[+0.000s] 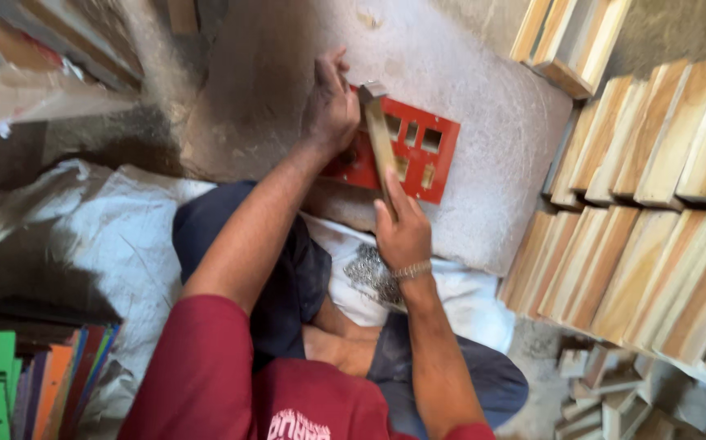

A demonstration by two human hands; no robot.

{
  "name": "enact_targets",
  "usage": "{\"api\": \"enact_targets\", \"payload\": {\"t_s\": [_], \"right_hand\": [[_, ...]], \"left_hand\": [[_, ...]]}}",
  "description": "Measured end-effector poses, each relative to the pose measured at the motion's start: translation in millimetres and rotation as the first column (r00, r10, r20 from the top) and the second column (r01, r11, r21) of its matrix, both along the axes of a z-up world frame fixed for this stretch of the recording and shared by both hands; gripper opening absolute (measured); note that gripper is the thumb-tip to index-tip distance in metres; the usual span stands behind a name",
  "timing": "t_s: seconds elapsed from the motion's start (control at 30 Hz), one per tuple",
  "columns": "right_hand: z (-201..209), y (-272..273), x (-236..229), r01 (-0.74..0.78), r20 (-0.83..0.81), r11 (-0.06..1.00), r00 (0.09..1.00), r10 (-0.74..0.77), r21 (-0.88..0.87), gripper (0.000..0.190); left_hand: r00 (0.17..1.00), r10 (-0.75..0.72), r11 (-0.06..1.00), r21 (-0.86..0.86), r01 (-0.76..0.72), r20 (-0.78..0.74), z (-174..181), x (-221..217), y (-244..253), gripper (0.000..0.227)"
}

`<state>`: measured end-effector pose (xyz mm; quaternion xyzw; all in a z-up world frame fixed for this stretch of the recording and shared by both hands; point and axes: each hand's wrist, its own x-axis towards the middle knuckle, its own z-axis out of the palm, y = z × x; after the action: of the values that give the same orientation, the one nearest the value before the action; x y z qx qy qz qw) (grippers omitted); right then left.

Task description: The person sits on the floor and uses a hammer to drive nails into red and green plastic templates placed on a wooden block. They then assemble the wooden pieces into small box frames and set them aside.

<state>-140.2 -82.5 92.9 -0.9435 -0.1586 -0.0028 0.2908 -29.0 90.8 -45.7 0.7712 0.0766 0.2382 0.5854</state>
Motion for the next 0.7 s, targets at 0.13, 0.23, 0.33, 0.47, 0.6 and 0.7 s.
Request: {"api": "enact_targets", "payload": {"t_s": [0.13,0.23,0.33,0.47,0.6,0.7], "right_hand": [[23,-11,-16,-0.012,0.221,0.976,0.974,-0.038,0.220,0.057],[17,-8,-9,-0.023,0.323,0.920,0.939,-0.114,0.392,0.057],[-10,0,-7,0.001,0.263,0.983,0.964,-0.049,0.183,0.058],[-27,-10,-17,0.170,-0.167,0.982,0.969,-0.182,-0.079,0.064],[-24,-42,-58,0.174,-0.062,0.981,0.984,-0.169,0.084,0.066],[-15,-74,-70,0.187,0.032,0.975,0.981,-0.192,0.119,0.069]], "left_hand": [[1.000,0.002,0.999,-0.038,-0.002,0.004,3,-6,-3,0.060],[0.997,-0.049,0.996,-0.077,0.045,-0.051,6,-3,2,0.063],[0.997,-0.047,0.998,-0.039,0.045,-0.056,2,-7,0,0.065],[0.999,0.009,0.998,0.055,-0.012,0.050,-2,2,-3,0.062],[0.994,-0.044,0.996,-0.079,0.036,-0.104,-7,0,-6,0.059],[0.999,-0.037,0.937,-0.347,0.043,0.023,-1,-1,4,0.062]]}}
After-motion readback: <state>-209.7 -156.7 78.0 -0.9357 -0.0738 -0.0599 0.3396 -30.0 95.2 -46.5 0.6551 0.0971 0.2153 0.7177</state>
